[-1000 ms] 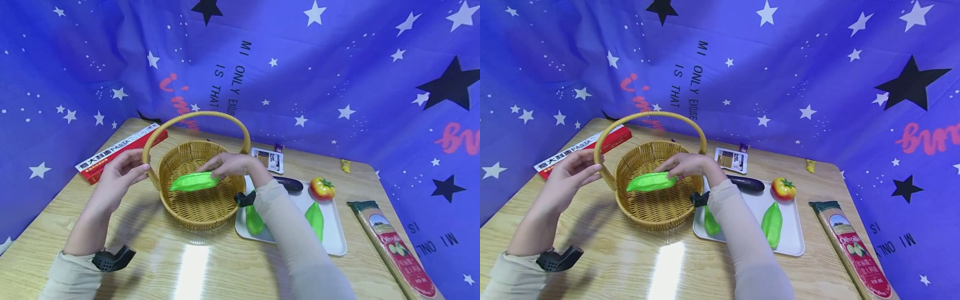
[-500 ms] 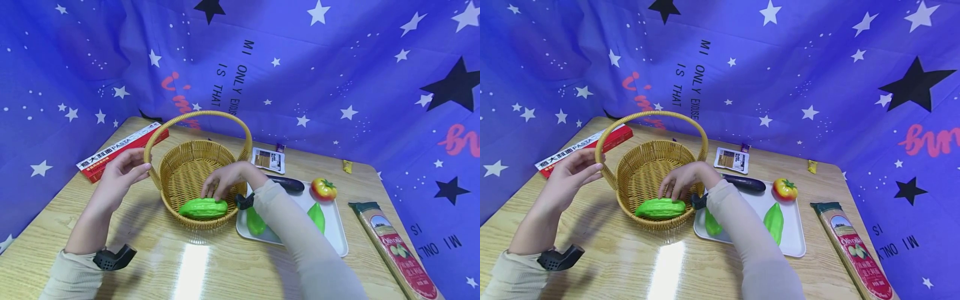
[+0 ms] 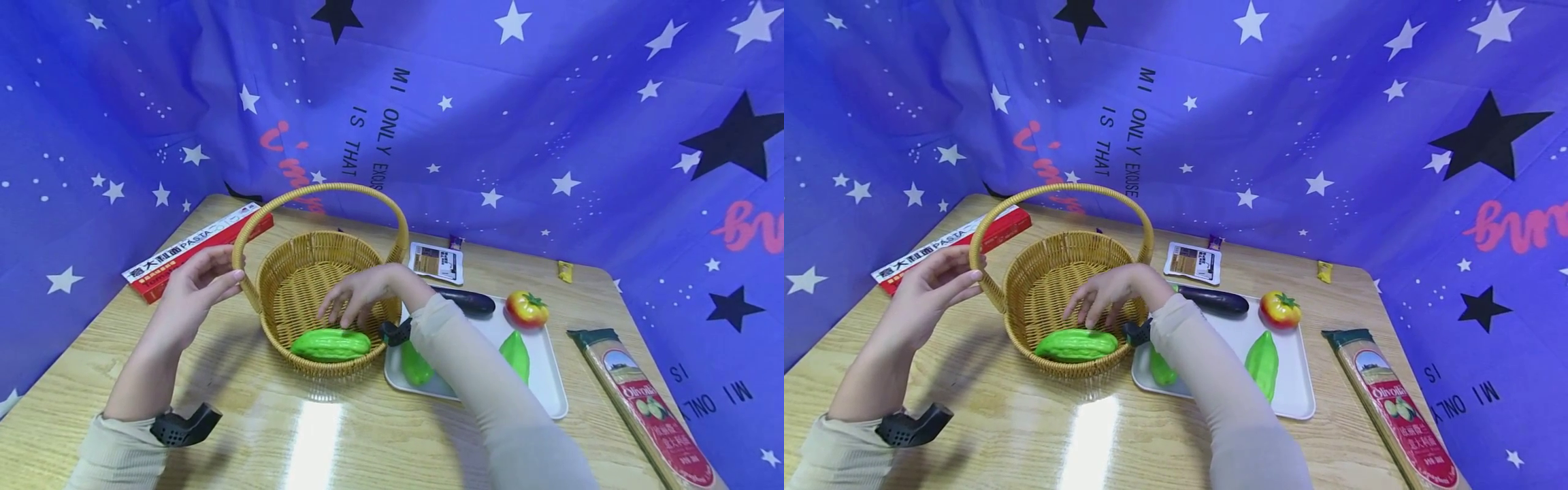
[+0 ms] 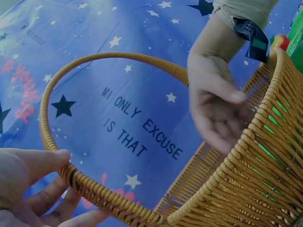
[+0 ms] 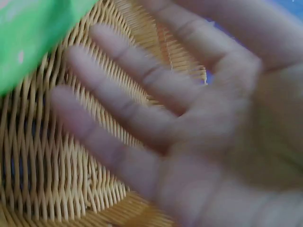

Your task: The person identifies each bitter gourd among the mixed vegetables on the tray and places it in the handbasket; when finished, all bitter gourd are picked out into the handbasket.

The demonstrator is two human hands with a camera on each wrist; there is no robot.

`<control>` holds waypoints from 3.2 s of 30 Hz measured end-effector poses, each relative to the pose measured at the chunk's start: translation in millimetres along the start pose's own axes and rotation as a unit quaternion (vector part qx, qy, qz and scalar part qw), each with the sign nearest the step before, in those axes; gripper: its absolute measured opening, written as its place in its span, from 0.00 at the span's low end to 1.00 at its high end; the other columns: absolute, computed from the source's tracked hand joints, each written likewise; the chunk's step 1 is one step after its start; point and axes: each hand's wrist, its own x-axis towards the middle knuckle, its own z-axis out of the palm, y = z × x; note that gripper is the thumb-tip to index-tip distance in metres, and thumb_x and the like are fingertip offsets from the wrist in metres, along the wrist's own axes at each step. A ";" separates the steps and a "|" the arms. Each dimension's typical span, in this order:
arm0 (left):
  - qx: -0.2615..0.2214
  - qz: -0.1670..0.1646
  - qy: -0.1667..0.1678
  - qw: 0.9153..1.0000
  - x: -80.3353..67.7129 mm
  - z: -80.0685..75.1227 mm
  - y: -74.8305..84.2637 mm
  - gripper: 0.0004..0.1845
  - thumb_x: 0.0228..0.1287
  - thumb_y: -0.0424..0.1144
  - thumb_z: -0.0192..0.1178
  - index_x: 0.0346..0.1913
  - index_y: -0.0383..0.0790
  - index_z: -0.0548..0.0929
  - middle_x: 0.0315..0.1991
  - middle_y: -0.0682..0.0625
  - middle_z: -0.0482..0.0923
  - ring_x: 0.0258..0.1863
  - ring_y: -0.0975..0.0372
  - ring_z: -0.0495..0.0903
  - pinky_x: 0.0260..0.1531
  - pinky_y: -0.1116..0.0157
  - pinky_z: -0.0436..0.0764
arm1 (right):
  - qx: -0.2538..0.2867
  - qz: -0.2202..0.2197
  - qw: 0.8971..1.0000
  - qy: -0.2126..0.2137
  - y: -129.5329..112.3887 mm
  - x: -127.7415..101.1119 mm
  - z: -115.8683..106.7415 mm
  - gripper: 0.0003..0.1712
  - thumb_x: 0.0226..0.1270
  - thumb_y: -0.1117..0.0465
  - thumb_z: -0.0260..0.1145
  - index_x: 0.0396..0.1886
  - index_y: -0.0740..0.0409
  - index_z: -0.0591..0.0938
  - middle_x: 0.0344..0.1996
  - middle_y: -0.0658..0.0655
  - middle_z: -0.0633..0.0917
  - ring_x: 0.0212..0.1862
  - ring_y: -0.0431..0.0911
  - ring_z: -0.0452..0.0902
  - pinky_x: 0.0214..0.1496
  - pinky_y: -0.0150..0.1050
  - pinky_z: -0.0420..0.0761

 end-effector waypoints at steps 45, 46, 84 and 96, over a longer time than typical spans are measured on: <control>-0.032 0.018 -0.011 0.999 -6.3 3.5 -0.9 0.16 0.63 0.27 0.57 0.53 0.42 0.76 0.42 0.56 0.78 0.42 0.72 0.80 0.40 0.76 0.84 | 0.219 -0.188 0.655 0.699 80.4 -217.7 153.3 0.26 0.65 0.66 0.62 0.64 0.58 0.71 0.53 0.39 0.78 0.55 0.30 0.75 0.52 0.18 0.76; -0.032 0.018 -0.011 0.999 -6.3 3.3 -0.7 0.16 0.63 0.27 0.57 0.53 0.42 0.76 0.42 0.56 0.78 0.42 0.72 0.80 0.40 0.76 0.84 | 0.219 -0.188 0.645 0.708 83.9 -219.8 159.2 0.26 0.65 0.67 0.62 0.63 0.58 0.72 0.54 0.40 0.78 0.55 0.30 0.75 0.53 0.17 0.75; -0.034 0.008 -0.013 0.999 -3.5 5.0 0.9 0.16 0.63 0.27 0.58 0.52 0.43 0.76 0.42 0.56 0.78 0.41 0.71 0.80 0.38 0.76 0.84 | 0.302 0.084 0.638 0.704 158.1 -186.5 202.0 0.40 0.61 0.50 0.67 0.70 0.49 0.62 0.73 0.55 0.60 0.72 0.50 0.57 0.75 0.45 0.61; -0.039 0.011 -0.014 0.999 -3.5 4.0 -0.1 0.16 0.62 0.26 0.58 0.52 0.43 0.76 0.43 0.56 0.79 0.41 0.71 0.80 0.38 0.76 0.84 | 0.282 0.129 0.669 0.676 168.8 -176.5 197.4 0.46 0.59 0.55 0.69 0.73 0.47 0.56 0.74 0.64 0.53 0.73 0.59 0.53 0.73 0.50 0.63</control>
